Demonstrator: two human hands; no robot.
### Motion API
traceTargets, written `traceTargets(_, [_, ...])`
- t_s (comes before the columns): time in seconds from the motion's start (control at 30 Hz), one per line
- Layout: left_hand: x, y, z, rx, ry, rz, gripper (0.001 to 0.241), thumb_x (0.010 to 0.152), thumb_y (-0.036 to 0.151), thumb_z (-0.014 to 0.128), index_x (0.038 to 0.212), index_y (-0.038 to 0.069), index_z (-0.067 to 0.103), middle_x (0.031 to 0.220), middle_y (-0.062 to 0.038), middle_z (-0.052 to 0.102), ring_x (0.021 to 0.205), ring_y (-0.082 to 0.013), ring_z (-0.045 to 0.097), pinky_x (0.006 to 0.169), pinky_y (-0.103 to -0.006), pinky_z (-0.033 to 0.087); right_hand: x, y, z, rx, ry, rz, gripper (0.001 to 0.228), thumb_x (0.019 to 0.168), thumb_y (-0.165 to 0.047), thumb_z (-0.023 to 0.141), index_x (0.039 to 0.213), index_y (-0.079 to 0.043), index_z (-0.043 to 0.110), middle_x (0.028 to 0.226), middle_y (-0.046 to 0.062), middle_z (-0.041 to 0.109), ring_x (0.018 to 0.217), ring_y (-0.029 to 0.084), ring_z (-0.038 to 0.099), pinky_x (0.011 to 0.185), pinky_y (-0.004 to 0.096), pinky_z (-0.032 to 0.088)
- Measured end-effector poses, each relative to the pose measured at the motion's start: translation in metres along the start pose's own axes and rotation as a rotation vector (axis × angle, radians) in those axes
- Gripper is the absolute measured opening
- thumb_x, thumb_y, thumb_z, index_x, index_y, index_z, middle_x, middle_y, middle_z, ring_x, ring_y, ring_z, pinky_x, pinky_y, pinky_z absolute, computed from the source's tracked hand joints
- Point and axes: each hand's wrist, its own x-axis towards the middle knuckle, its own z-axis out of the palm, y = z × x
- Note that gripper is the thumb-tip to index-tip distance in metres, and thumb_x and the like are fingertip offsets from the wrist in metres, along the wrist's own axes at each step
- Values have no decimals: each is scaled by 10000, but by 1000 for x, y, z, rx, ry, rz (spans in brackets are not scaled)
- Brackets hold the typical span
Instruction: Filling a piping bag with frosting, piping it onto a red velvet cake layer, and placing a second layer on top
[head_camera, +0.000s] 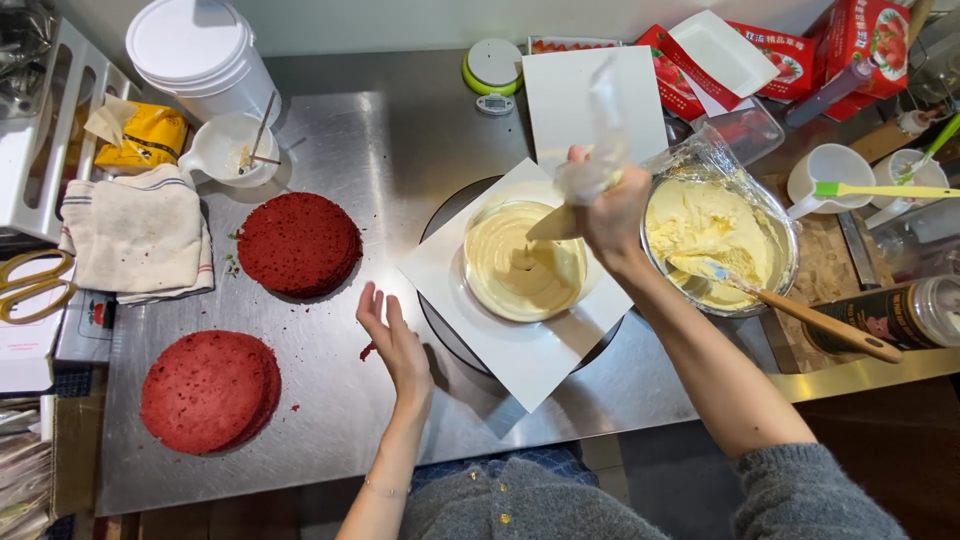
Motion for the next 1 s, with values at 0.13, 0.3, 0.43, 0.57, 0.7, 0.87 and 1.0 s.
traceTargets(0.13, [-61, 12, -9, -273, -130, -538, 753, 1205, 345, 533, 1807, 52, 188, 1800, -324, 193, 1659, -504, 333, 1355, -654, 377, 13, -65, -90, 181, 34, -45, 296, 1165, -288, 824, 1217, -59, 644, 1154, 124, 699, 1063, 197, 584, 1003, 410, 506])
traceTargets(0.3, [-73, 6, -8, -339, -284, -734, 615, 1112, 256, 586, 1663, 11, 466, 1562, -242, 687, 1303, -392, 731, 1160, -574, 645, -43, -135, -249, 203, -87, 252, 1142, 941, -561, 608, 1977, -160, 347, 1052, -118, 566, 873, -18, 478, 772, 167, 412])
traceTargets(0.43, [-49, -42, 2, -206, -117, -540, 573, 1111, 330, 650, 1612, 51, 626, 1349, -82, 778, 1001, -183, 688, 1027, -359, 557, -117, -83, -294, -620, -559, 399, 383, 1114, -498, 684, 1298, -166, 741, 1204, 38, 840, 1039, 187, 804, 888, 376, 637])
traceTargets(0.57, [-32, -55, 5, -36, -3, -351, 735, 1050, 391, 661, 1692, 47, 566, 1623, -121, 681, 1351, -191, 695, 1158, -323, 541, -221, 80, -260, -1086, -880, 19, 300, 995, -285, 756, 901, -54, 591, 1084, 111, 550, 720, 444, 692, 532, 579, 510])
traceTargets(0.7, [-23, -40, -2, 115, -12, -250, 587, 1085, 416, 645, 1552, 64, 703, 1436, -46, 761, 1193, -178, 707, 1036, -318, 574, -264, 233, -184, -1282, -529, -288, 94, 937, -67, 736, 851, -103, 752, 1137, 124, 564, 778, 380, 622, 543, 493, 543])
traceTargets(0.87, [10, -68, -4, 225, -65, -78, 583, 1078, 392, 702, 1540, 37, 722, 1548, -111, 769, 1417, -209, 716, 1214, -322, 518, -248, 250, -145, -1180, -459, -199, 418, 901, -437, 887, 1102, -105, 732, 1223, 175, 563, 988, 420, 653, 700, 499, 605])
traceTargets(1.0, [-4, -55, -19, 206, -96, -66, 553, 1095, 388, 699, 1532, 49, 718, 1552, -114, 760, 1430, -231, 709, 1241, -350, 506, -249, 216, -156, -1078, -501, -171, 482, 995, -510, 815, 1187, -71, 761, 1353, 222, 580, 1049, 467, 648, 838, 571, 580])
